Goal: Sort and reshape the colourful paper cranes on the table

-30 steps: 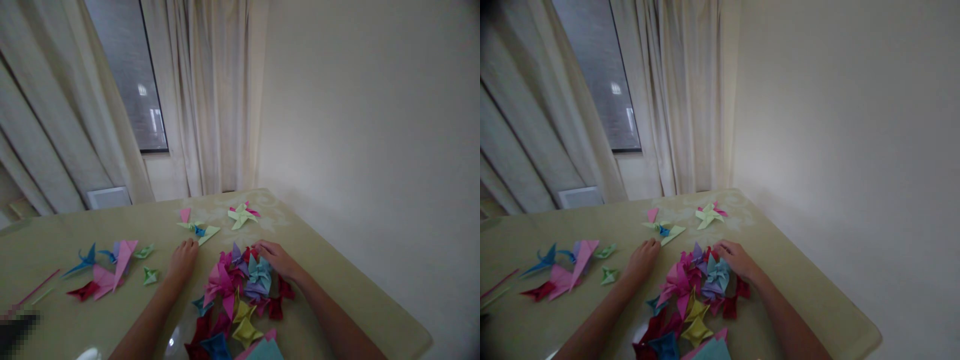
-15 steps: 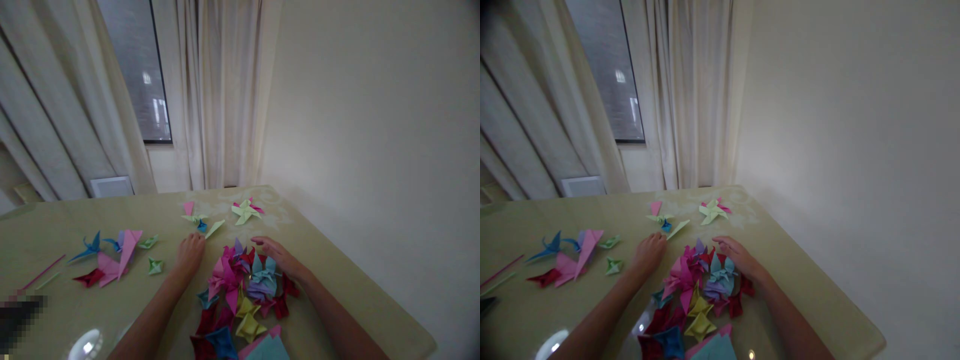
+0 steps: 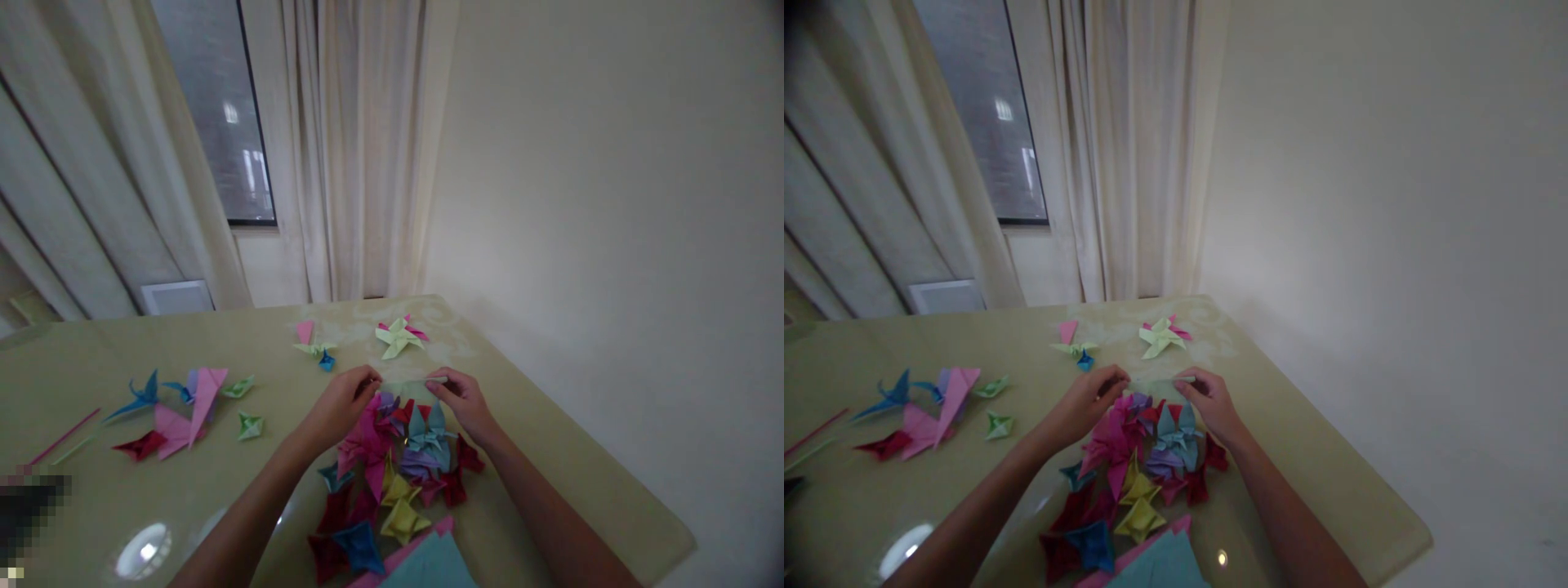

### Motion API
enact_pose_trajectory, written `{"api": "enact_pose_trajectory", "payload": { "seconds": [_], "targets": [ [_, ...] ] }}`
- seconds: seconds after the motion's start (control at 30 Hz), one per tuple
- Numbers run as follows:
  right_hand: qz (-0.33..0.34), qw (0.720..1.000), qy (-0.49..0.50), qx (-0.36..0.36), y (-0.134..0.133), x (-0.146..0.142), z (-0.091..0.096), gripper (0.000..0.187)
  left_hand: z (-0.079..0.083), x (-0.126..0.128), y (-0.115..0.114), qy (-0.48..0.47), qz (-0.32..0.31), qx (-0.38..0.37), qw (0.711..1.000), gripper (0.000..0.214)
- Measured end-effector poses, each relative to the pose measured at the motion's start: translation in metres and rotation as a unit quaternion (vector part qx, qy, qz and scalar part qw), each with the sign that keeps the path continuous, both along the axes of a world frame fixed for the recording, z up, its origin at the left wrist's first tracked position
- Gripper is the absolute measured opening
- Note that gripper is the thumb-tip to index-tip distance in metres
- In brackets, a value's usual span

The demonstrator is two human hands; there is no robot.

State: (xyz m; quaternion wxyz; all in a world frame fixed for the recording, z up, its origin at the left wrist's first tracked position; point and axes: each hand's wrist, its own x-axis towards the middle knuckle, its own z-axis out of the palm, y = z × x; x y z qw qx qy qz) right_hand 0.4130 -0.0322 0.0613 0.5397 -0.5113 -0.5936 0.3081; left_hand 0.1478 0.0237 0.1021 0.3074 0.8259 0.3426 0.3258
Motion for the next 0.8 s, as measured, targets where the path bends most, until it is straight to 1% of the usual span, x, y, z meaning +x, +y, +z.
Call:
{"api": "enact_pose_trajectory", "payload": {
  "seconds": [0.13,0.23,0.3,0.33,0.4,0.43,0.47,0.5,0.53,0.57,0.63,0.7,0.73,0.8],
  "targets": [
    [0.003,0.998,0.010,0.066,-0.003,0.003,0.016,0.030,0.018,0.003,-0.007,-0.059,-0.011,-0.061,0.996,0.034],
    [0.026,0.992,-0.002,0.125,-0.019,0.003,0.035,0.021,0.036,-0.004,-0.021,-0.095,-0.012,-0.093,0.991,0.039],
    [0.039,0.987,-0.043,0.153,-0.043,0.002,0.044,0.015,0.044,-0.013,-0.041,-0.089,-0.026,-0.092,0.991,0.035],
    [0.041,0.983,-0.072,0.161,-0.060,0.000,0.046,0.014,0.047,-0.019,-0.053,-0.073,-0.041,-0.088,0.993,0.032],
    [0.045,0.979,-0.137,0.147,-0.096,-0.004,0.041,0.020,0.046,-0.034,-0.077,-0.018,-0.078,-0.076,0.994,0.024],
    [0.042,0.976,-0.163,0.140,-0.115,-0.007,0.034,0.023,0.042,-0.042,-0.086,0.013,-0.092,-0.069,0.993,0.022],
    [0.041,0.973,-0.182,0.138,-0.133,-0.010,0.025,0.027,0.035,-0.049,-0.091,0.038,-0.091,-0.060,0.993,0.023],
    [0.040,0.970,-0.196,0.139,-0.148,-0.013,0.014,0.031,0.027,-0.056,-0.092,0.053,-0.073,-0.047,0.995,0.026],
    [0.047,0.966,-0.211,0.143,-0.161,-0.016,0.002,0.035,0.016,-0.062,-0.088,0.059,-0.040,-0.031,0.997,0.031],
    [0.061,0.962,-0.227,0.138,-0.171,-0.018,-0.009,0.040,0.005,-0.066,-0.079,0.060,0.005,-0.013,0.998,0.036],
    [0.076,0.955,-0.249,0.139,-0.182,-0.023,-0.026,0.044,-0.019,-0.070,-0.052,0.069,0.091,0.021,0.993,0.036],
    [0.079,0.944,-0.280,0.153,-0.184,-0.026,-0.034,0.045,-0.043,-0.068,-0.021,0.102,0.177,0.057,0.977,0.031],
    [0.076,0.936,-0.301,0.168,-0.183,-0.027,-0.036,0.045,-0.053,-0.064,-0.007,0.139,0.204,0.077,0.966,0.035],
    [0.067,0.913,-0.349,0.202,-0.180,-0.027,-0.037,0.041,-0.070,-0.054,0.017,0.198,0.231,0.109,0.946,0.048]
  ]
}}
